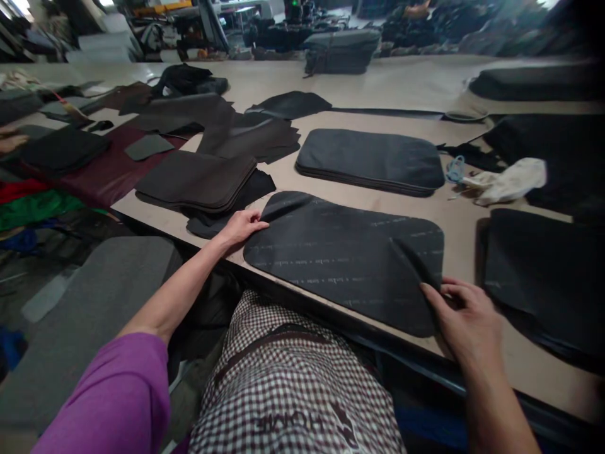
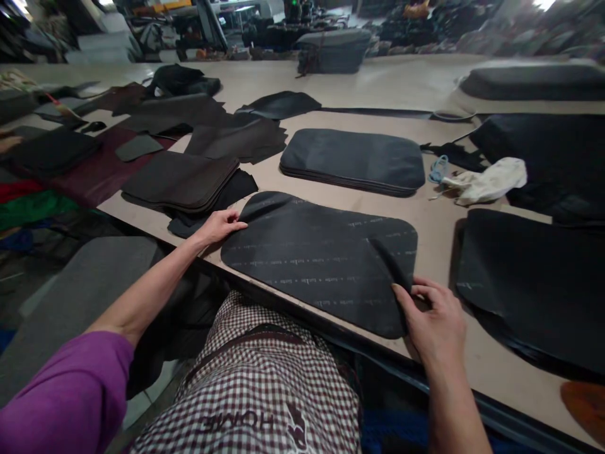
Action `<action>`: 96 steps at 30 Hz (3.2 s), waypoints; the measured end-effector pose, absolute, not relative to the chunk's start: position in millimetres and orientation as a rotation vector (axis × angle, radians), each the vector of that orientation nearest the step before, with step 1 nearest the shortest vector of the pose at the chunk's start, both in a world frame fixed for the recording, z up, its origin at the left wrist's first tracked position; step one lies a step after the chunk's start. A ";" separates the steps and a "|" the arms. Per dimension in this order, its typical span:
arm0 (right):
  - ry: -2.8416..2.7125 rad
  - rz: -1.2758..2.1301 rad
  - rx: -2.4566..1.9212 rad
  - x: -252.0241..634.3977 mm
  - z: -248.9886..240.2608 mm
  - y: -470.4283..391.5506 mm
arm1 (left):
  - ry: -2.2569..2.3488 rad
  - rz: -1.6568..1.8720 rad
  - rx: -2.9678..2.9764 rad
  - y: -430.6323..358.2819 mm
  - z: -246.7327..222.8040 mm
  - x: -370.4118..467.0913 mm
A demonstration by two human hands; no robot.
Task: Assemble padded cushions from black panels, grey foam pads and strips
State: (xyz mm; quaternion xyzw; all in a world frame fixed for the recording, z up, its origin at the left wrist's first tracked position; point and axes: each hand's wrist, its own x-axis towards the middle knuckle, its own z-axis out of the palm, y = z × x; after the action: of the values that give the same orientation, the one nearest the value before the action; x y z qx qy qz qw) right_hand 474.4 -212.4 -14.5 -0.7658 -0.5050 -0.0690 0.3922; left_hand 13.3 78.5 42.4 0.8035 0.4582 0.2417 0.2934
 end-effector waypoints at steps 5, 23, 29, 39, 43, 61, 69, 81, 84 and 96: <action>-1.296 -0.166 -1.930 474.9 -14.1 -212.4 | 1.219 0.637 2.141 78.3 40.5 12.9; -1.282 -0.136 -1.933 467.1 -9.0 -212.5 | 1.258 0.507 2.157 91.5 36.5 10.0; -1.254 -0.139 -1.857 463.4 -4.1 -214.1 | 1.386 0.587 2.129 90.3 38.7 12.9; -1.855 -0.305 -1.906 455.1 5.4 -210.6 | 1.164 0.511 2.786 62.9 38.6 21.7; -1.881 -0.249 -1.895 460.7 3.4 -213.1 | 0.993 0.422 2.840 69.4 30.7 16.8; -1.861 -0.249 -2.271 451.8 0.9 -113.1 | 1.034 0.059 2.921 80.8 36.0 130.4; -1.822 -0.298 -2.202 457.7 -9.7 -111.6 | 1.319 0.152 2.957 104.1 43.6 62.7; -1.831 -0.304 -2.186 460.5 -12.6 -110.4 | 1.959 0.339 2.367 191.6 114.0 -27.0; -1.820 -0.298 -2.185 460.4 -13.4 -109.5 | 1.903 0.280 2.375 204.3 115.9 -36.0; -1.807 -0.336 -2.159 462.2 -16.8 -107.7 | 2.034 0.058 2.416 204.4 129.8 -29.9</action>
State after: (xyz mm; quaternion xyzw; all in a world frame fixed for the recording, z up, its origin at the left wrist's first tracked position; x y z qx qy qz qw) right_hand 462.2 -107.7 -16.8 -0.7527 -0.6298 -0.1170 0.1524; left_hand -29.9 204.4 129.8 0.7649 0.6438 0.0183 -0.0086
